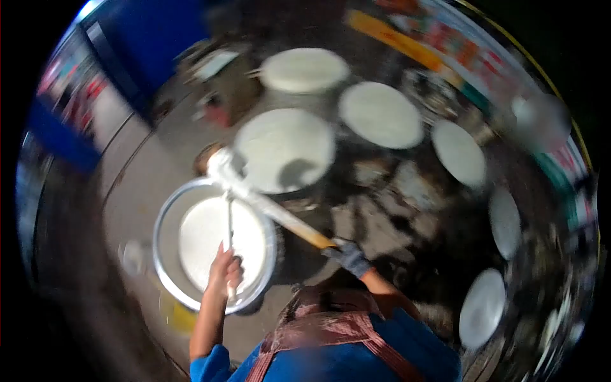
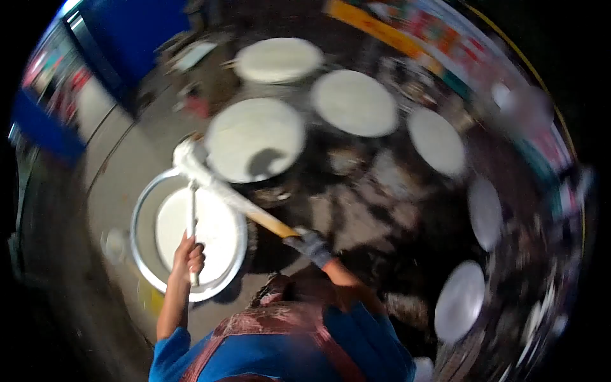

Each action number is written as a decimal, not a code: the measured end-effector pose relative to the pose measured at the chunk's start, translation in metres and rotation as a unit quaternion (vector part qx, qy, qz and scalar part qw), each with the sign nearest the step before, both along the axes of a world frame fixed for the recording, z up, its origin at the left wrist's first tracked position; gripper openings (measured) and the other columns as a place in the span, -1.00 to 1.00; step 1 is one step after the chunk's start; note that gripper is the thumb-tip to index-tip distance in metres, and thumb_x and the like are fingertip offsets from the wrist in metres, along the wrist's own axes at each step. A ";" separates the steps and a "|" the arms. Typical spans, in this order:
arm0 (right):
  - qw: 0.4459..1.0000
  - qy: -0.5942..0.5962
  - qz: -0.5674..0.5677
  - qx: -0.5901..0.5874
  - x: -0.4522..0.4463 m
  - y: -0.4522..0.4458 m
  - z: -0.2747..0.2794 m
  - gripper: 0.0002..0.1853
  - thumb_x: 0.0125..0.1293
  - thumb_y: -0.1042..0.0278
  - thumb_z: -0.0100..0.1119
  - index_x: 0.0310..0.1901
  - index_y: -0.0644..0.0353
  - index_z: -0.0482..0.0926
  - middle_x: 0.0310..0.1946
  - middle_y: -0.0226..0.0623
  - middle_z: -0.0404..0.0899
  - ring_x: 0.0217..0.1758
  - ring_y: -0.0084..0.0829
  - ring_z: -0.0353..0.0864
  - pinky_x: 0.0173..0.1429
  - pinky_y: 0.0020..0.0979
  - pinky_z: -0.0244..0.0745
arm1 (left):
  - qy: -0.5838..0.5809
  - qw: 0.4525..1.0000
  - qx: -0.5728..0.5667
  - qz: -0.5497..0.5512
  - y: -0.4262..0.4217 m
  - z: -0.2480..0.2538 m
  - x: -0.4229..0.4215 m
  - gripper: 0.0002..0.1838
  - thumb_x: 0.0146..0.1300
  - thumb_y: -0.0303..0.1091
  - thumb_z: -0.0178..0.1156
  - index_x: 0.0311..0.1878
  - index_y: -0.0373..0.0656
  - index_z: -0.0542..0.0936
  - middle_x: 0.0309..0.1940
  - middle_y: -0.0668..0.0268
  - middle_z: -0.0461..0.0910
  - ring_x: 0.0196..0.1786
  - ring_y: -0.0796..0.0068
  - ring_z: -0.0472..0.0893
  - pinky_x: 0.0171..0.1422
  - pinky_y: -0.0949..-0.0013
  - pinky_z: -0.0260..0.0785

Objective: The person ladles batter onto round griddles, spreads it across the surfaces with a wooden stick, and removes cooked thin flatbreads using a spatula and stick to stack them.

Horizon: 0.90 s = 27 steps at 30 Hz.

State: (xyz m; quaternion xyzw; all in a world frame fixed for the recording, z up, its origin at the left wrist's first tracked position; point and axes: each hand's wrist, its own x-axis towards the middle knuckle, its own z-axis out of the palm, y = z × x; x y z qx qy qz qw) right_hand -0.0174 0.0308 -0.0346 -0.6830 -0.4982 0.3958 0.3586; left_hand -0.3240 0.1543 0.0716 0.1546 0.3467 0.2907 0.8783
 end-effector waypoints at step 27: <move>0.663 -0.251 -0.615 -0.346 0.291 -0.503 -0.070 -0.74 0.13 0.14 0.04 -0.32 0.16 0.54 -0.40 -0.13 0.53 -0.29 -0.12 0.47 -0.27 -0.23 0.36 | -0.053 0.723 -0.184 -0.664 -0.226 0.000 0.792 -0.89 0.21 -0.28 -0.04 -0.35 -0.08 0.39 -0.76 0.53 0.13 -0.83 0.75 0.07 -0.84 0.68 -0.12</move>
